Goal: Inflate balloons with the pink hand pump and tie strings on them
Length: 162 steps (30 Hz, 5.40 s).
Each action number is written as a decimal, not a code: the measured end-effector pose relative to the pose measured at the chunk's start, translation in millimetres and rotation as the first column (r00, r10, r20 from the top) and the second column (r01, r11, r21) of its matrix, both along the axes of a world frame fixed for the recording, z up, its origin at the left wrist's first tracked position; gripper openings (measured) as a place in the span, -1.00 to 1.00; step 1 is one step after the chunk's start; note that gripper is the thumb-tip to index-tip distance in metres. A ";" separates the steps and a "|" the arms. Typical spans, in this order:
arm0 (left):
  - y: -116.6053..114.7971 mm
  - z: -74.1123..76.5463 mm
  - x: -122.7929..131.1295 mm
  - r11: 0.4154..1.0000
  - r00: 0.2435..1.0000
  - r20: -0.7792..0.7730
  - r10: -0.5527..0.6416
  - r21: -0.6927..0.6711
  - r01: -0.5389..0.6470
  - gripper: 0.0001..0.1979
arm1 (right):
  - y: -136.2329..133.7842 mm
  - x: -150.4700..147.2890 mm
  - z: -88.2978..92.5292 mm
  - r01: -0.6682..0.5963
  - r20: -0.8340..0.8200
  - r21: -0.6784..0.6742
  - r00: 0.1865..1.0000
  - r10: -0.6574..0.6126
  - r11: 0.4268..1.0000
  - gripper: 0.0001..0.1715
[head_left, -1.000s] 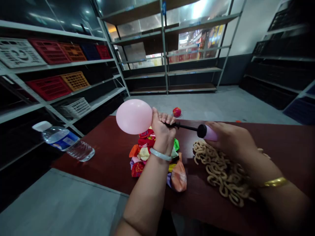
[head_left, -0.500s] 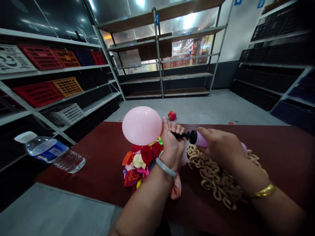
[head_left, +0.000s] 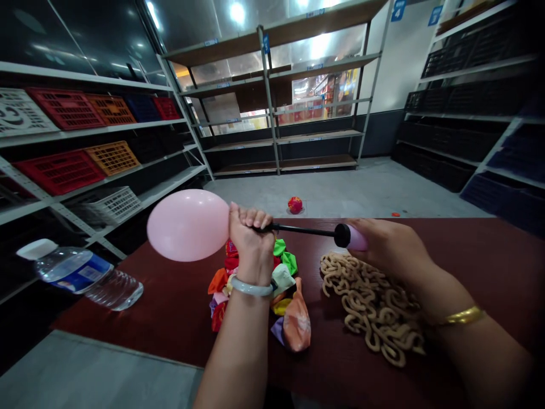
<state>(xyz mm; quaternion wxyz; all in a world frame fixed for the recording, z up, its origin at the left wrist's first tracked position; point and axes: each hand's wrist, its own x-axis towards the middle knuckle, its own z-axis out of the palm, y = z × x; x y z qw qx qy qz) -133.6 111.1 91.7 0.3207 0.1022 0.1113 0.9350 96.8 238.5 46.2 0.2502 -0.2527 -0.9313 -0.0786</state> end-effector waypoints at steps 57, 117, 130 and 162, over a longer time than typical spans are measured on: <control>11.3 -6.0 -1.7 0.997 0.994 -0.106 0.028 -0.068 -0.035 -0.54 | 2.5 2.6 0.8 0.126 0.016 0.046 0.992 -0.127 0.991 -0.54; 6.2 -2.8 -0.8 0.997 0.998 0.007 0.060 -0.058 -0.060 -0.49 | -0.8 -0.4 2.5 0.055 0.006 -0.064 0.998 -0.055 0.996 -0.44; 28.1 -25.5 58.7 0.992 0.992 0.032 -0.120 -0.042 0.121 -0.55 | -30.5 -14.0 5.1 0.099 0.074 0.067 0.992 -0.104 0.993 -0.49; 29.1 -26.2 79.0 0.986 0.990 -0.045 -0.136 -0.105 0.130 -0.49 | -37.7 -18.7 3.7 0.062 0.068 -0.025 0.996 -0.060 0.998 -0.54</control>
